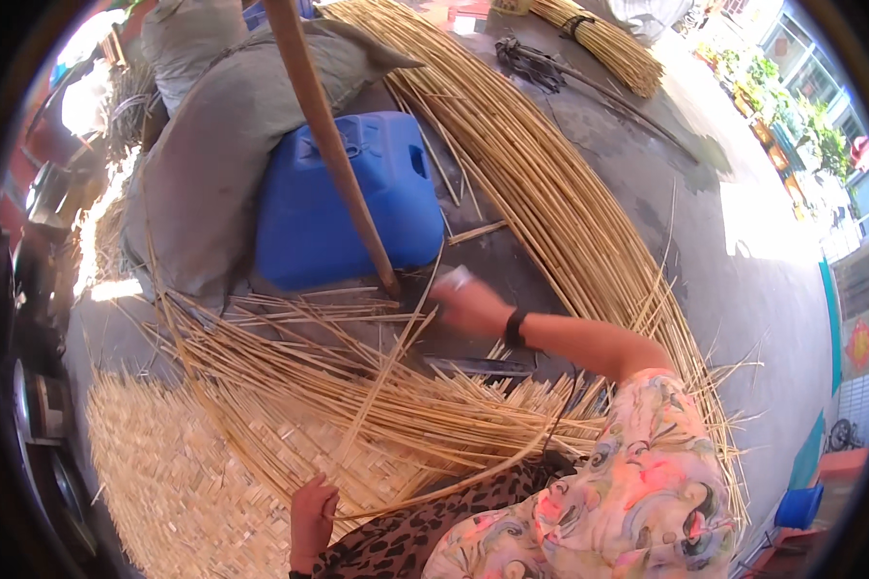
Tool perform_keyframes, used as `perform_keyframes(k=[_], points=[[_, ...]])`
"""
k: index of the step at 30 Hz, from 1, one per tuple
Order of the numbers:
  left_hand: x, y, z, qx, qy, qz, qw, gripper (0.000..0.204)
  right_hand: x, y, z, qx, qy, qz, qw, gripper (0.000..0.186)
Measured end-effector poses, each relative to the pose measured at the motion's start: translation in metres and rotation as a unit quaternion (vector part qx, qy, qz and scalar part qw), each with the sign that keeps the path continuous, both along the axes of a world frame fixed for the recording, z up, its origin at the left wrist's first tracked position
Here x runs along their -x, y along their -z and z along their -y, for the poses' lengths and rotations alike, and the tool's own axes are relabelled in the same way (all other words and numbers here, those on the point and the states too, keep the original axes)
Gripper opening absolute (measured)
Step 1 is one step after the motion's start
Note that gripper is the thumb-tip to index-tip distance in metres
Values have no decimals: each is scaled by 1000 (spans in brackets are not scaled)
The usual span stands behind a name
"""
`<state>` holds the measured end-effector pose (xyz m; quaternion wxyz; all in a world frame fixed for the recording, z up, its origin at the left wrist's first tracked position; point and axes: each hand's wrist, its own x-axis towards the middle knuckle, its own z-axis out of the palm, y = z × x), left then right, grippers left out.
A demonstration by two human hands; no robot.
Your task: Weaving a large bamboo mat using long, thin strips of bamboo.
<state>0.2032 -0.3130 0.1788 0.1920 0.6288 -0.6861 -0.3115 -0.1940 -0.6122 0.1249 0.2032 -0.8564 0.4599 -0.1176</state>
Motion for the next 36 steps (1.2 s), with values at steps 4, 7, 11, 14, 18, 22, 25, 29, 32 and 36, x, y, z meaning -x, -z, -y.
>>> perform_keyframes(k=[4, 7, 11, 14, 18, 22, 25, 29, 32, 36], points=[[-11, 57, -44, 56, 76, 16, 995, 22, 115, 97, 67, 27, 449, -215, 867, 54], [-11, 75, -63, 41, 94, -37, 994, 27, 153, 127, 68, -64, 479, -242, 841, 57], [-16, 81, -69, 39, 56, -53, 996, 29, 132, 94, 47, 17, 317, -274, 908, 35], [-26, 86, -74, 110, 45, -26, 993, 30, 112, 39, 45, -209, 376, 181, 885, 17], [-41, 114, -93, 144, 1, -10, 990, 25, 154, -26, 40, -234, 328, 192, 895, 19], [-49, 164, -131, 137, 15, 7, 990, 24, 247, -44, -93, -174, 311, -72, 932, 13], [-48, 197, -159, 126, 6, -5, 992, 26, 302, -39, -287, -272, 455, -36, 847, 16], [-40, 214, -170, 93, -6, -12, 996, 26, 324, -38, -430, -495, 414, -261, 717, 26], [-31, 198, -154, 77, -15, -13, 997, 26, 290, -44, -368, -507, 192, -434, 719, 36], [-24, 132, -126, 32, -55, -45, 997, 26, 186, -71, -188, -280, 99, -458, 838, 47]])
